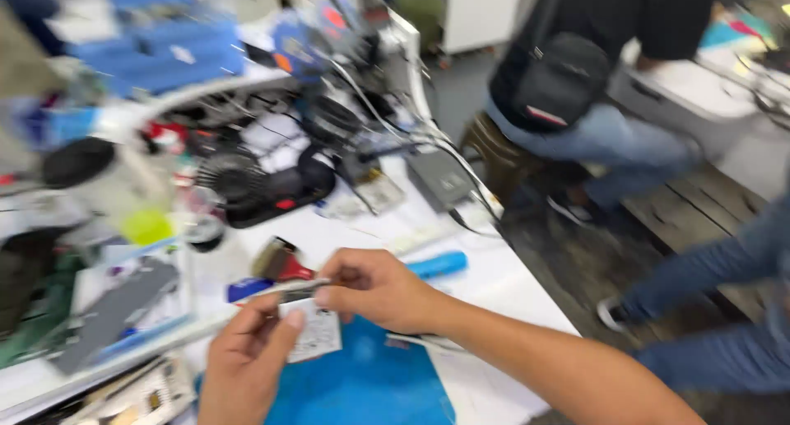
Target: Cleaning the electrical contacts of a mobile phone battery using a toothbrush, cleaning solution, and a small metal tool.
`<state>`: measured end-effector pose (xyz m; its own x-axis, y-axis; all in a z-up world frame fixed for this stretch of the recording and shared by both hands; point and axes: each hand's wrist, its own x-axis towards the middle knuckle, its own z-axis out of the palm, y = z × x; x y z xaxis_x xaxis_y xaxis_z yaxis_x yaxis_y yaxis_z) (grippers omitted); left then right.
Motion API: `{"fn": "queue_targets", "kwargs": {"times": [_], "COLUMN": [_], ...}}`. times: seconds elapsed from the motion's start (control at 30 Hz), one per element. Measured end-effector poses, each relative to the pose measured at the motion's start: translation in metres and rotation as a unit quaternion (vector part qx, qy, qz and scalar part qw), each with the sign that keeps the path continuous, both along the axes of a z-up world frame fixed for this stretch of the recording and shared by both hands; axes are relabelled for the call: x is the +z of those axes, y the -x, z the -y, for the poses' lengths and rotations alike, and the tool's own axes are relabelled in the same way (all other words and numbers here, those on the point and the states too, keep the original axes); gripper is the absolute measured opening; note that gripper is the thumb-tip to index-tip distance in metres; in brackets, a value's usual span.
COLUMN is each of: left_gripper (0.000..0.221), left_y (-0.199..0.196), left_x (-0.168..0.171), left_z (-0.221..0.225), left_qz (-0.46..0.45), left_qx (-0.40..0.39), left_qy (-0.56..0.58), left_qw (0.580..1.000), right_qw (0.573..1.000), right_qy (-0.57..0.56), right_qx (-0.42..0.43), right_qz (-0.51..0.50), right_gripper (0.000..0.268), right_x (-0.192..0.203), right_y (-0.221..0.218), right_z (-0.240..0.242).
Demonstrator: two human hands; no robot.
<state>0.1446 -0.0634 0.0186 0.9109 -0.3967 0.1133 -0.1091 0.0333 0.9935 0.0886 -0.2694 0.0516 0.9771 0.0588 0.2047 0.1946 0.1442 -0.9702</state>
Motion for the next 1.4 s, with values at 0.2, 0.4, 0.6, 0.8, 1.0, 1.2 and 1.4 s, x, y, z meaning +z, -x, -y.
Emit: {"fn": "queue_targets", "kwargs": {"times": [0.2, 0.4, 0.6, 0.8, 1.0, 1.2, 1.4], "left_gripper": [0.026, 0.024, 0.028, 0.027, 0.028, 0.030, 0.029], "left_y": [0.010, 0.027, 0.029, 0.032, 0.030, 0.030, 0.029], "left_x": [0.004, 0.009, 0.024, 0.026, 0.026, 0.029, 0.027], "left_z": [0.013, -0.005, -0.001, -0.003, -0.003, -0.003, -0.003], "left_qz": [-0.115, 0.043, 0.019, 0.007, -0.016, -0.034, -0.035], "left_qx": [0.077, -0.020, -0.057, -0.056, -0.052, -0.046, -0.044], "left_qy": [-0.035, 0.035, 0.062, 0.053, 0.052, 0.039, 0.041], "left_qw": [0.990, 0.998, 0.996, 0.997, 0.997, 0.998, 0.998], "right_qw": [0.999, 0.995, 0.983, 0.979, 0.970, 0.969, 0.975], "right_qy": [0.008, 0.015, -0.025, -0.054, -0.071, -0.087, -0.062], "right_qx": [0.000, 0.010, -0.010, -0.011, -0.025, -0.021, -0.006], "right_qz": [-0.036, -0.102, -0.179, -0.197, -0.232, -0.230, -0.212], "right_gripper": [0.013, 0.016, 0.020, 0.026, 0.029, 0.028, 0.023], "right_x": [-0.020, -0.003, 0.008, 0.010, 0.012, 0.005, 0.003], "right_y": [0.004, 0.011, 0.016, 0.017, 0.015, 0.014, 0.015], "right_z": [0.006, -0.001, 0.003, -0.001, -0.002, -0.001, -0.003]}}
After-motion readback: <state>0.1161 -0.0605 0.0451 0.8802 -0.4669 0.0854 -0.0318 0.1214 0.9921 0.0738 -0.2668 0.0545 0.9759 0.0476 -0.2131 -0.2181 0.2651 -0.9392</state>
